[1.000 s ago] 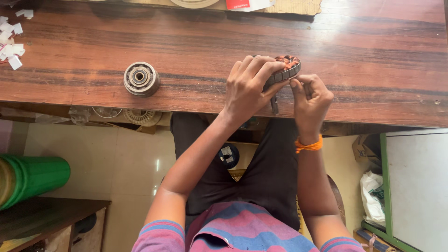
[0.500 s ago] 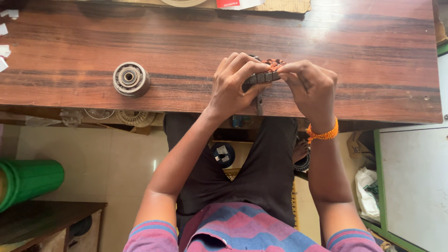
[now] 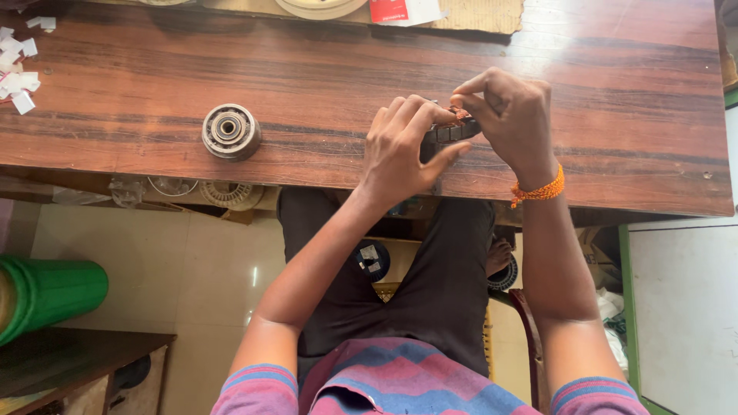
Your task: The person sits at a wooden workbench and works on a circular electric motor armature with copper windings, using both hands to press and seat the copper wire coils into slots around the component, rotating it as they work section by section.
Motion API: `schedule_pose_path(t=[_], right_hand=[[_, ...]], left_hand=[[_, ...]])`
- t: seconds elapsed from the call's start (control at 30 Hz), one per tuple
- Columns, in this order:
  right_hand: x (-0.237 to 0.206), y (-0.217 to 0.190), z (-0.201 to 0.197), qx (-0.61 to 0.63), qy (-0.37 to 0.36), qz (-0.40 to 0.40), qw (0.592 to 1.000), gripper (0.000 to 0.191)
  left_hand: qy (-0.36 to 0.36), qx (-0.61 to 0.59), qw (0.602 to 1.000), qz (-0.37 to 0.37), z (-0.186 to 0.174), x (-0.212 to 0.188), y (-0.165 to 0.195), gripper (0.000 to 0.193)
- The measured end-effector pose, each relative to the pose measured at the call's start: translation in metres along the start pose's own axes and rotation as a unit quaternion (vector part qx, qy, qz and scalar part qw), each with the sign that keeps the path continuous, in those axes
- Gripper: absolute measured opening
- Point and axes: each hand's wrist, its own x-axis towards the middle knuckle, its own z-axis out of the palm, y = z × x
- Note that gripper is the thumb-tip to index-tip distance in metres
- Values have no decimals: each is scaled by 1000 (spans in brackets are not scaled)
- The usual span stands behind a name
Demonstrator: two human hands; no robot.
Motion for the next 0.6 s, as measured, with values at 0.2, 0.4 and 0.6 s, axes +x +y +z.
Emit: schedule_pose_path(t=[0.2,0.4,0.6], right_hand=[[0,6,10,-5,59,6,998,15],[-16,7,11,7,88,9,996,23],[-53,-23,23,55,68,34,996,21]], left_hand=[[-108,-127,965,-203,1,31,-15,32],[-176,-244,946,-122,0,50,-37,15],[-237,-289,927,4,-32,44,-59,7]])
